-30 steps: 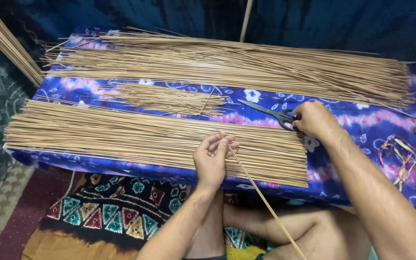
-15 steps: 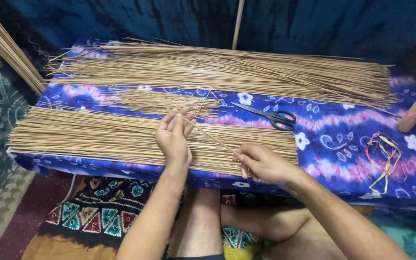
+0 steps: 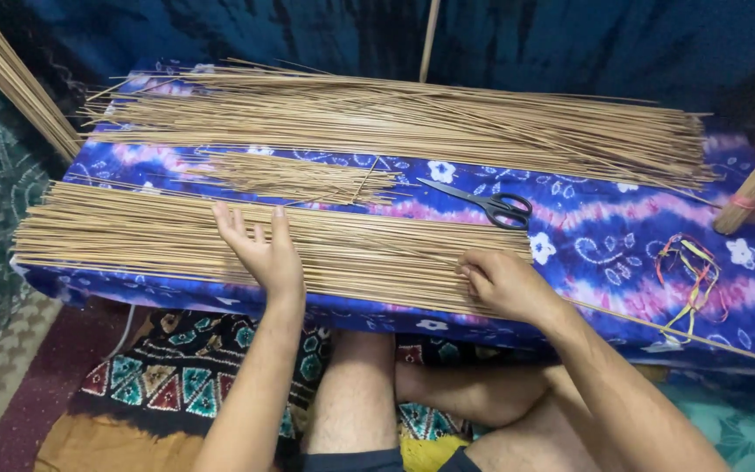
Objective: Trimming bundles of thin wooden sticks to a uniform length using scissors on a low table.
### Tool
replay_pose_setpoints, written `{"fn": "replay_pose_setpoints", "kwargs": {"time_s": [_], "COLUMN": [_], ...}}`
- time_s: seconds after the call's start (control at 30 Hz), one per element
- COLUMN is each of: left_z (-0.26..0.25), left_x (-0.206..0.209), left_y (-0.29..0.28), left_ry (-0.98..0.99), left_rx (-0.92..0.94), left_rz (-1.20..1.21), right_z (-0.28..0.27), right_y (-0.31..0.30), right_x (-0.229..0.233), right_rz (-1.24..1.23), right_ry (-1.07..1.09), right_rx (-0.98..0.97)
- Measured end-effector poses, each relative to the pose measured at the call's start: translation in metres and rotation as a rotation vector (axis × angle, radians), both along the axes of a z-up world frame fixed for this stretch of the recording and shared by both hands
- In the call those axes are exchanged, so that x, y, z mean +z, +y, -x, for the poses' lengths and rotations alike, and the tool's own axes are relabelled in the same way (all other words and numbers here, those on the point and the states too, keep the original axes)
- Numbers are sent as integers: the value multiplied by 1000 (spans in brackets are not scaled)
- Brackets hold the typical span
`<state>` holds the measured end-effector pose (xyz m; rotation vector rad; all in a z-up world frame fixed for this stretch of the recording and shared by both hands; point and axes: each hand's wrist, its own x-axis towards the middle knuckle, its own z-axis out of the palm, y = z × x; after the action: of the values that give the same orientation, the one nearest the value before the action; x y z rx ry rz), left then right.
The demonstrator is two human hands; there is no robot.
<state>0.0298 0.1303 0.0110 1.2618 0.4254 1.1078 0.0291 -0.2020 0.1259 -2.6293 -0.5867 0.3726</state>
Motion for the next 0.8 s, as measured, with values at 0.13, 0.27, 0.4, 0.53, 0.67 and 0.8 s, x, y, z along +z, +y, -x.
{"fn": "replay_pose_setpoints", "kwargs": {"time_s": [0.13, 0.27, 0.4, 0.53, 0.67, 0.8], "left_z": [39, 50, 41, 48, 43, 43], "left_x": [61, 61, 51, 63, 62, 67], "left_y": [-60, -104, -121, -105, -68, -38], "left_ry": [-2, 158, 227, 216, 275, 271], "left_rx": [68, -408, -539, -563, -497, -366], "left_rz": [-664, -1235, -1440, -1446, -1485, -1499], "right_z": [13, 26, 32, 32, 19, 16], "right_y": [-3, 4, 6, -9, -39, -62], "right_x": [10, 12, 11, 8, 3, 6], "right_rz": [-1, -12, 5, -33, 25, 72], "right_ry": [-58, -89, -107, -64, -88, -141], "right_rx": [23, 76, 129, 121, 78, -1]}}
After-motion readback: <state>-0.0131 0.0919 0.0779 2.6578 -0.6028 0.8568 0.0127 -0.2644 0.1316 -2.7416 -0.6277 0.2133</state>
